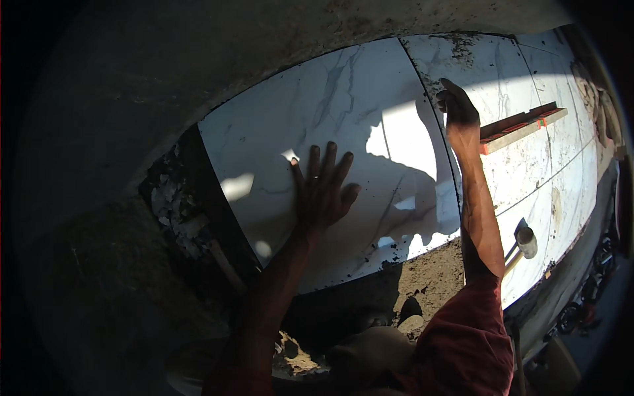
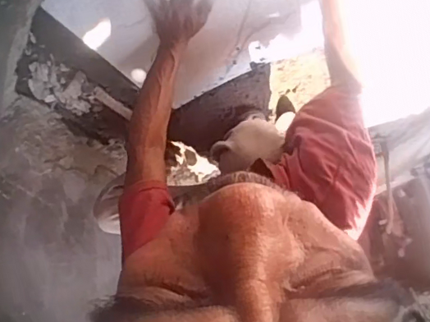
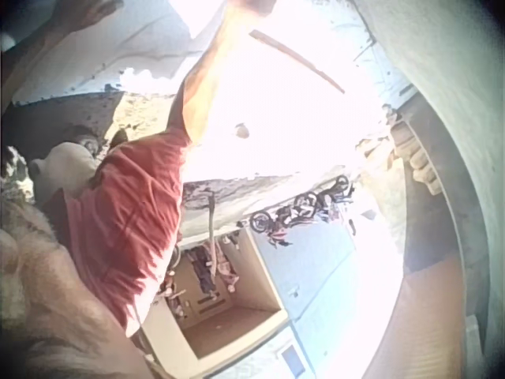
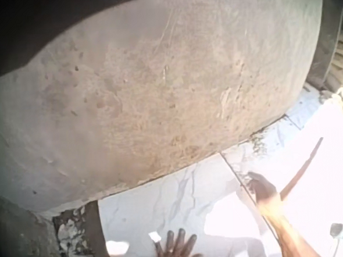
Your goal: The person places a large white tile onto a bed of mortar by hand, taps it repeatedly with a rubber mallet to level it, and uses a spirit level to check the alignment. The person then uses a trowel to add more mortar along the edge and continues tapping the tile into its final position.
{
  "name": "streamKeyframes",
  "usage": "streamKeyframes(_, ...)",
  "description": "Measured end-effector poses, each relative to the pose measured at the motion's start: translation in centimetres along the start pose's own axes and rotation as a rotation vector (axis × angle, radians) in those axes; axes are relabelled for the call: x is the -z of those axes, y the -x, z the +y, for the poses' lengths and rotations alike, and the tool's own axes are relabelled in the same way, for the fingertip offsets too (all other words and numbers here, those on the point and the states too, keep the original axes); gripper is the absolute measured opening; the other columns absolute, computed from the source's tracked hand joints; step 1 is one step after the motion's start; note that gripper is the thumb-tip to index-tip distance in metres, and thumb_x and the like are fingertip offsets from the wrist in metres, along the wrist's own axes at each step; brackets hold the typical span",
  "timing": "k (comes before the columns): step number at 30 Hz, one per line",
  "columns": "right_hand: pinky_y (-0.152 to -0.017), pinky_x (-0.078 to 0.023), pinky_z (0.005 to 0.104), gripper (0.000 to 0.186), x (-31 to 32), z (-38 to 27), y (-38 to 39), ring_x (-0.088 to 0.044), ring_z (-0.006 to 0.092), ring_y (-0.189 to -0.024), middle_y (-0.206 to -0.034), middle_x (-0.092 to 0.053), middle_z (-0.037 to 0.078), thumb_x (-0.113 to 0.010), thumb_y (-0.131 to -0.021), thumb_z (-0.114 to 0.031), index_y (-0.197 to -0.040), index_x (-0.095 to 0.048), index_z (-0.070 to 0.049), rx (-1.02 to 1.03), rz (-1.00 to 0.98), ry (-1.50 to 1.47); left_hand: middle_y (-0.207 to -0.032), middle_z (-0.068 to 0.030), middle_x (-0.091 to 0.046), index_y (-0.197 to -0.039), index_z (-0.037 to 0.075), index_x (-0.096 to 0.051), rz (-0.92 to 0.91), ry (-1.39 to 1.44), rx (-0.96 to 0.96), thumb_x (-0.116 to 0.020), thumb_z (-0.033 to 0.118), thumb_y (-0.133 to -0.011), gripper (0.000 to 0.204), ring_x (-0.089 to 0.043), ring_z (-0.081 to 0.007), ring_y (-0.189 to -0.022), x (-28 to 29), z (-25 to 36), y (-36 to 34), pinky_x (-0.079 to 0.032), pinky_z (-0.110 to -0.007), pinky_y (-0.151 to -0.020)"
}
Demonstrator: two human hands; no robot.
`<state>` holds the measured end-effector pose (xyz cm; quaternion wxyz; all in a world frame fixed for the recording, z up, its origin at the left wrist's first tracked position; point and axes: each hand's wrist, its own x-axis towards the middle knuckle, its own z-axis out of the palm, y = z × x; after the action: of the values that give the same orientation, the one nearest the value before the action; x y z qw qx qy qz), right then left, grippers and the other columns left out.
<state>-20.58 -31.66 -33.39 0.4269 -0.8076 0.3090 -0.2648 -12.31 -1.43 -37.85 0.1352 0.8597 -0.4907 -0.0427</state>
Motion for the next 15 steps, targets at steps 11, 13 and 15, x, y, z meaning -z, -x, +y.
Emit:
streamKeyframes(11, -0.076, -0.050, 0.0275, 0.015, 11.0, 5.8, 18.9, -0.063, 0.0164, -0.083, -0.090, -0.067, 0.010, -0.065, -0.093, -0.011, -0.099, -0.062, 0.003, -0.157, 0.124, 0.252, -0.153, -0.0172, -0.032, -0.144, 0.016, -0.042, 0.001, -0.102, -0.048, -0.051, 0.049, -0.092, 0.062, -0.029, -0.0435, -0.139, -0.4, 0.9, 0.0, -0.018, -0.071, -0.106)
streamKeyframes(13, -0.070, -0.050, 0.0292, 0.010, 10.5, 5.2, 20.0, -0.063, 0.0210, -0.075, -0.090, -0.068, 0.013, -0.068, -0.089, -0.010, -0.095, -0.066, -0.002, -0.141, 0.146, 0.284, -0.153, -0.0174, -0.031, -0.144, 0.017, -0.042, 0.041, -0.111, -0.064, -0.054, 0.048, -0.091, 0.063, -0.028, -0.0437, -0.139, -0.8, 0.7, 0.4, -0.018, -0.072, -0.105)
streamKeyframes(15, -0.071, -0.050, 0.0302, 0.013, 10.2, 5.5, 21.6, -0.064, 0.0220, -0.078, -0.088, -0.068, 0.013, -0.069, -0.089, -0.013, -0.095, -0.068, -0.002, -0.206, 0.199, 0.191, -0.153, -0.0176, -0.031, -0.144, 0.017, -0.041, 0.071, -0.132, -0.065, -0.054, 0.047, -0.091, 0.063, -0.026, -0.0428, -0.141, -1.0, 0.6, 0.6, -0.018, -0.072, -0.106)
